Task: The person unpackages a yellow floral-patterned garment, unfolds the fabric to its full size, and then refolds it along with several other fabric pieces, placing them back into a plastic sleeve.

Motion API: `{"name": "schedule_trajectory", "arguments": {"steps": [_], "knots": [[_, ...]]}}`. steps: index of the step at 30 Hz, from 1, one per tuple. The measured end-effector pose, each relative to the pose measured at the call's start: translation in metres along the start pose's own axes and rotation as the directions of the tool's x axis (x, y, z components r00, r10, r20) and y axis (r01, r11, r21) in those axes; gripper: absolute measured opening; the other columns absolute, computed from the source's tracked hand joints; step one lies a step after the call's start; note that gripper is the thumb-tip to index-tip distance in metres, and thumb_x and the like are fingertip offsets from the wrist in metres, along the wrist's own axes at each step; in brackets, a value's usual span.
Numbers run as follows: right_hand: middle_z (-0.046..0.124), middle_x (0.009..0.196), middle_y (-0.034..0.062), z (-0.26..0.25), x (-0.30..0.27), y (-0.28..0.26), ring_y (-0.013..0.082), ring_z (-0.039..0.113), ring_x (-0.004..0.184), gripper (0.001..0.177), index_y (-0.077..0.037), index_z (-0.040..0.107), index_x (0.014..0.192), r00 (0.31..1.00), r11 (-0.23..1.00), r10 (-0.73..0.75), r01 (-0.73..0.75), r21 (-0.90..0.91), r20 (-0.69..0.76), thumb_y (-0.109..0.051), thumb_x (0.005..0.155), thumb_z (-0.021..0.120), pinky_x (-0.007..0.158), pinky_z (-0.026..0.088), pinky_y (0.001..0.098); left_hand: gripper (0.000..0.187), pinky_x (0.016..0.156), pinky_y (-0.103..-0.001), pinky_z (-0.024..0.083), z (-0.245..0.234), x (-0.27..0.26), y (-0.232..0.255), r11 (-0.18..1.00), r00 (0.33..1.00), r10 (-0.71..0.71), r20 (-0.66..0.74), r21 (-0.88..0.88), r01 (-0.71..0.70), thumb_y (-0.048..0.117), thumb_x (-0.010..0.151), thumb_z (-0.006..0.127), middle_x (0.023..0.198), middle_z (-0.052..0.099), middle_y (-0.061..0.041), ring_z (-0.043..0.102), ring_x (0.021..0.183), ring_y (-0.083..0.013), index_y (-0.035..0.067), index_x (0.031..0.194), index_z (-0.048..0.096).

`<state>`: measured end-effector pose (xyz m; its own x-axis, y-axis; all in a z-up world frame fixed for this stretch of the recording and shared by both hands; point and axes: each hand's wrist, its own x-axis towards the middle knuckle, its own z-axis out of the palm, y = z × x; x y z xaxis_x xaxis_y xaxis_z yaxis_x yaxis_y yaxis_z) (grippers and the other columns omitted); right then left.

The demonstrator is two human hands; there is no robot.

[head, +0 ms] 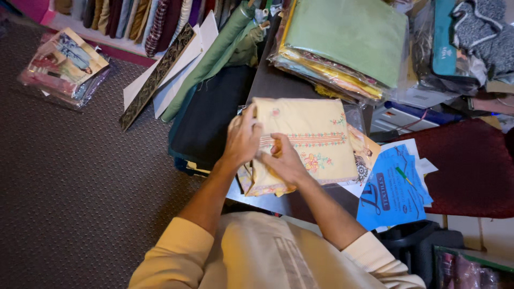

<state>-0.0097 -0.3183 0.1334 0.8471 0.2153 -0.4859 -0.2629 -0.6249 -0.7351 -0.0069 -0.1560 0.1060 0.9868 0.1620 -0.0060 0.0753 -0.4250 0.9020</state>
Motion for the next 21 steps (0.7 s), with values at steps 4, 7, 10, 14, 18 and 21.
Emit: {"name": "schedule_trajectory", "arguments": {"steps": [4, 7, 10, 14, 18, 21], "knots": [[0.059, 0.120, 0.0157, -0.012, -0.003, -0.004, 0.0308, 0.063, 0.111, 0.088, -0.008, 0.042, 0.146, 0.999, 0.999, 0.032, -0.032, -0.012, -0.018, -0.051, 0.078, 0.078, 0.085, 0.058, 0.0440, 0.068, 0.124, -0.053, 0.026, 0.003, 0.002, 0.026, 0.982, 0.958, -0.054, 0.281, -0.162, 0.102, 0.044, 0.099, 0.043, 0.141, 0.061, -0.023, 0.047, 0.144, -0.0404, 0.020, 0.162, 0.031], [0.067, 0.119, 0.0212, -0.017, -0.006, -0.013, 0.0346, 0.070, 0.101, 0.073, -0.005, 0.045, 0.137, 0.995, 0.992, 0.069, -0.076, -0.099, -0.074, -0.041, 0.080, 0.073, 0.085, 0.059, 0.0495, 0.066, 0.115, -0.052, 0.042, 0.024, 0.002, 0.033, 0.828, 0.912, -0.112, 0.395, -0.470, 0.305, 0.043, 0.100, 0.047, 0.143, 0.060, -0.023, 0.052, 0.138, -0.0435, 0.025, 0.162, 0.032], [0.072, 0.109, 0.0223, -0.021, 0.009, 0.014, 0.0358, 0.073, 0.095, 0.051, -0.004, 0.055, 0.131, 0.990, 0.997, 0.057, -0.062, -0.038, -0.130, -0.023, 0.086, 0.067, 0.082, 0.059, 0.0495, 0.048, 0.108, -0.044, 0.051, 0.022, -0.001, 0.002, 0.842, 0.948, -0.189, 0.258, -0.454, 0.292, 0.037, 0.099, 0.052, 0.128, 0.069, -0.011, 0.061, 0.129, -0.0330, 0.029, 0.147, 0.050], [0.074, 0.104, 0.0173, -0.026, 0.024, 0.044, 0.0335, 0.071, 0.106, 0.040, -0.010, 0.069, 0.123, 0.979, 0.999, 0.004, 0.007, 0.052, -0.202, -0.018, 0.084, 0.068, 0.095, 0.051, 0.0520, 0.047, 0.107, -0.053, 0.048, -0.009, -0.028, -0.043, 0.977, 0.975, -0.186, -0.125, 0.081, 0.197, 0.038, 0.089, 0.065, 0.124, 0.069, -0.014, 0.063, 0.120, -0.0406, 0.022, 0.133, 0.065], [0.073, 0.098, 0.0121, -0.032, 0.024, 0.051, 0.0244, 0.069, 0.097, 0.037, -0.009, 0.071, 0.120, 0.979, 0.994, -0.028, 0.048, 0.095, -0.201, -0.014, 0.083, 0.068, 0.092, 0.052, 0.0475, 0.062, 0.102, -0.045, 0.054, 0.006, -0.034, -0.110, 0.865, 0.888, -0.459, 0.026, 0.240, 0.440, 0.063, 0.079, 0.073, 0.121, 0.068, -0.003, 0.067, 0.119, -0.0287, 0.025, 0.128, 0.069], [0.075, 0.096, 0.0102, -0.039, 0.014, 0.036, 0.0238, 0.071, 0.097, 0.038, -0.013, 0.071, 0.120, 0.981, 0.998, 0.001, 0.012, 0.064, -0.192, -0.016, 0.083, 0.067, 0.091, 0.052, 0.0471, 0.040, 0.092, -0.043, 0.058, -0.008, -0.050, -0.075, 0.883, 0.925, -0.374, -0.062, 0.280, 0.376, 0.052, 0.085, 0.074, 0.100, 0.070, 0.001, 0.071, 0.105, -0.0255, 0.022, 0.110, 0.070]]}}
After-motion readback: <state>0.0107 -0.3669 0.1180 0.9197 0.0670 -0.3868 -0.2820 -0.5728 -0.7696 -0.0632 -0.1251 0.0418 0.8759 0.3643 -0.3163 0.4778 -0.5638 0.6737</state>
